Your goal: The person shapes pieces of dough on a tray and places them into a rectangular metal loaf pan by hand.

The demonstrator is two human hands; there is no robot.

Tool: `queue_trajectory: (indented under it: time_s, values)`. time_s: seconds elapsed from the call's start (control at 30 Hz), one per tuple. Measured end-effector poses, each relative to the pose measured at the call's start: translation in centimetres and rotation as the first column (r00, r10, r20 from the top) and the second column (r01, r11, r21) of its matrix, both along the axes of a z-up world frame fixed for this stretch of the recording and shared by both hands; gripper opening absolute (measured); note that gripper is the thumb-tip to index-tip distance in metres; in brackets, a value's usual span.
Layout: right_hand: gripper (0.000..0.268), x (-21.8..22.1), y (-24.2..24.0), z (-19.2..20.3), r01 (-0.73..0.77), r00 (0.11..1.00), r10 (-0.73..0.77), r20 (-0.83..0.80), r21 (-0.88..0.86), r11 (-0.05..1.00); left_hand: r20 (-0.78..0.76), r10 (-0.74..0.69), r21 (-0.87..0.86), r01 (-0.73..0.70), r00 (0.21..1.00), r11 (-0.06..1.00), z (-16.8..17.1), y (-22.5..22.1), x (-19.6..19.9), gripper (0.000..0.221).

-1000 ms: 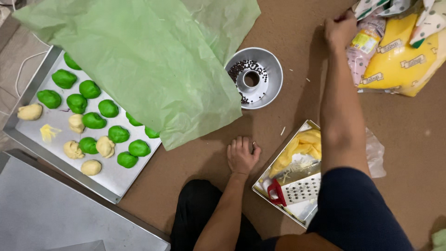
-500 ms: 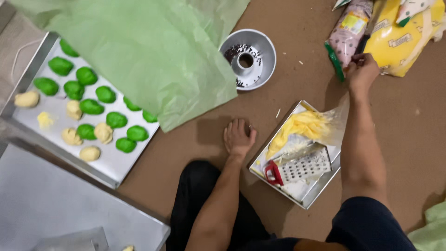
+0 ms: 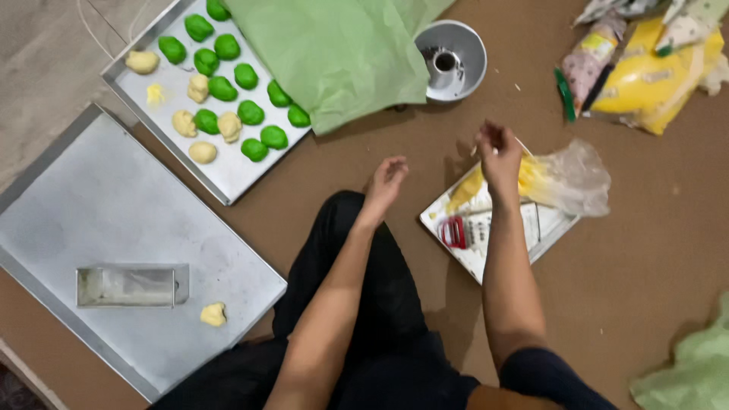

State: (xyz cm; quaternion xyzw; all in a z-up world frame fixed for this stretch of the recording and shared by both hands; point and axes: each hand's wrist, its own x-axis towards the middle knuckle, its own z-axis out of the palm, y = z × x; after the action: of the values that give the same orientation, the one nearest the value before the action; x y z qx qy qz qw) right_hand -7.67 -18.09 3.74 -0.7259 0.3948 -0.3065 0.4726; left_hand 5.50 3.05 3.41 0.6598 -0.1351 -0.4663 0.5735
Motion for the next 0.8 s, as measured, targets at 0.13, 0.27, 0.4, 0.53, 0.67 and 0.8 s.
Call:
queue_trajectory:
  time_s: [0.13,0.27,0.4,0.53,0.67,0.8]
  values:
    - [0.027,1.0,-6.3,1.5,0.165,0.978,-0.180,0.108,0.135,0.977,0.130,-0.054,0.136,0.036,0.990,0.990,0.0,-2.5,-0.3,0.038]
    - [0.025,1.7,-17.9,2.8,0.412,0.897,-0.433,0.088,0.186,0.892,0.264,-0.106,0.256,0.036,0.959,0.966,-2.4,-7.6,-0.1,0.035]
    - [0.016,4.5,-25.3,3.8,0.473,0.867,-0.497,-0.024,0.351,0.808,0.810,-0.232,0.338,-0.107,0.538,0.935,-9.0,-9.1,-1.1,0.024]
    - [0.022,7.7,-33.6,2.5,0.179,0.809,-0.198,-0.554,-0.089,0.980,0.799,-0.391,0.474,-0.077,0.456,0.877,-11.0,-9.9,-0.9,0.043]
    - [0.065,11.1,-37.7,-1.1,0.680,0.719,-0.663,-0.210,0.412,0.607,0.911,-0.233,0.312,-0.200,0.341,0.929,-10.2,-9.5,-1.4,0.037]
    - [0.050,11.6,-43.4,-2.8,0.869,0.453,-0.844,-0.286,0.353,0.347,0.921,-0.263,0.327,-0.203,0.286,0.923,-9.7,-9.9,-0.7,0.029]
